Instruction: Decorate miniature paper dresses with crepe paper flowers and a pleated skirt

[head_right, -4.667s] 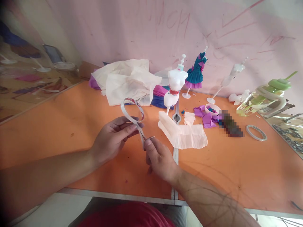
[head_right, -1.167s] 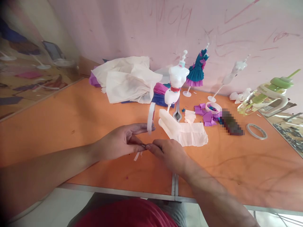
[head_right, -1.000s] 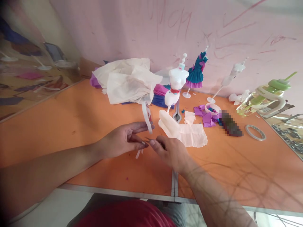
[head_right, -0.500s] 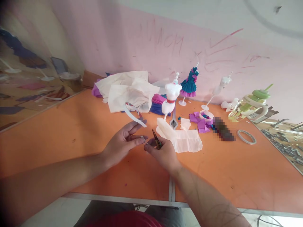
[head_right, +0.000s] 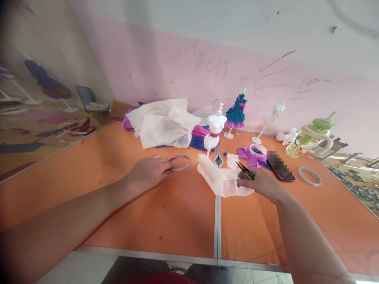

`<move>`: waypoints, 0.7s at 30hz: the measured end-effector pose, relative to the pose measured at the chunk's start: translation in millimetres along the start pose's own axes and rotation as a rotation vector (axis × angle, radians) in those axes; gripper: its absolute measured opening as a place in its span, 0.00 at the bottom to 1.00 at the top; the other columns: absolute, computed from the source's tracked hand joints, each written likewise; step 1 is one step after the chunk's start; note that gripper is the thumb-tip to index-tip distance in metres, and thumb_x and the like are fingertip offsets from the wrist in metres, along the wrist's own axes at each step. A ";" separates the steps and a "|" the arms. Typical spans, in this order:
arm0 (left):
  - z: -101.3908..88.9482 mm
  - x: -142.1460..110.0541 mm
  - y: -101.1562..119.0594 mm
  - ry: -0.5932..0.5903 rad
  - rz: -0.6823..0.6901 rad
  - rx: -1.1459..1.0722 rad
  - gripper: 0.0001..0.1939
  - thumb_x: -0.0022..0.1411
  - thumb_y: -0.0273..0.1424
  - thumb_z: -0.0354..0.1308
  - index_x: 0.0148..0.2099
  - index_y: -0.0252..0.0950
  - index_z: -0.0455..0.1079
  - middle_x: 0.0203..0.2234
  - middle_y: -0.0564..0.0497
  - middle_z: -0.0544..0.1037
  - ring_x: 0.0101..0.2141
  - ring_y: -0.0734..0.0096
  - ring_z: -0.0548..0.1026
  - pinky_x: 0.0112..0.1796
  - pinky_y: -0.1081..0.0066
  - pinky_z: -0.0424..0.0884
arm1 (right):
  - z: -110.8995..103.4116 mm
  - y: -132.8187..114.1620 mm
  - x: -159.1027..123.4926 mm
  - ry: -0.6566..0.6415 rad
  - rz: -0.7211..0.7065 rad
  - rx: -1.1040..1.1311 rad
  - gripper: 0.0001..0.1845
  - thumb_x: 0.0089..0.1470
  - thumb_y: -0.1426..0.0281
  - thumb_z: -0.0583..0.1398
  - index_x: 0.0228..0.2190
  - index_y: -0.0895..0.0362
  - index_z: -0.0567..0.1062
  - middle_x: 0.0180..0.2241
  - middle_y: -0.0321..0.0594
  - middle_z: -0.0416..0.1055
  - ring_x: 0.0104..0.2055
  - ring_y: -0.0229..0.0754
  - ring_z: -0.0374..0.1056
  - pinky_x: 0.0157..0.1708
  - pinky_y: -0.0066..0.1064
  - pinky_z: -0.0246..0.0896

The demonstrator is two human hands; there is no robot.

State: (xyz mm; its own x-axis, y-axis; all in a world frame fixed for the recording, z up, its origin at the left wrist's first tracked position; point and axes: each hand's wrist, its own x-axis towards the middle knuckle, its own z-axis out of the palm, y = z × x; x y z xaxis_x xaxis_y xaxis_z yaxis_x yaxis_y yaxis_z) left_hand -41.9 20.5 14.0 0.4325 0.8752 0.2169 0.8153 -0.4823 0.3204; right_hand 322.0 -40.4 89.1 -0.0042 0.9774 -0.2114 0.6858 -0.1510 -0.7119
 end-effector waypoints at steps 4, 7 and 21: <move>4.7 -0.5 1.6 -0.059 -0.019 0.095 0.20 0.64 0.37 0.50 0.55 0.41 0.71 0.39 0.43 0.74 0.36 0.56 0.72 0.32 0.66 0.62 | -9.4 22.3 -7.0 -0.177 0.027 0.093 0.16 0.47 0.57 0.66 0.27 0.55 0.69 0.25 0.36 0.66 0.26 0.37 0.57 0.23 0.30 0.44; 9.1 0.4 4.3 -0.135 -0.088 0.114 0.19 0.66 0.35 0.47 0.55 0.41 0.71 0.40 0.44 0.73 0.31 0.61 0.71 0.31 0.67 0.62 | -4.1 21.2 -10.1 -0.218 -0.026 0.076 0.16 0.49 0.58 0.65 0.25 0.55 0.69 0.24 0.35 0.63 0.26 0.37 0.56 0.24 0.30 0.46; -24.8 -14.9 58.9 -0.132 0.349 -0.254 0.20 0.72 0.40 0.42 0.57 0.39 0.66 0.38 0.46 0.78 0.40 0.63 0.75 0.46 0.66 0.67 | -50.3 94.5 7.2 0.162 -0.183 0.727 0.15 0.47 0.61 0.70 0.30 0.54 0.71 0.26 0.33 0.65 0.19 0.27 0.46 0.18 0.25 0.40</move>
State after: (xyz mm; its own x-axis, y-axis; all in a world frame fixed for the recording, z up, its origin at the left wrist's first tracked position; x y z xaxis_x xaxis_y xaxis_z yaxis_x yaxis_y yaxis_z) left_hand -9.9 -21.9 52.4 0.7237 0.6479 0.2377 0.4985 -0.7290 0.4691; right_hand 423.4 -40.2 54.0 0.0736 0.9972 0.0130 0.0328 0.0106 -0.9994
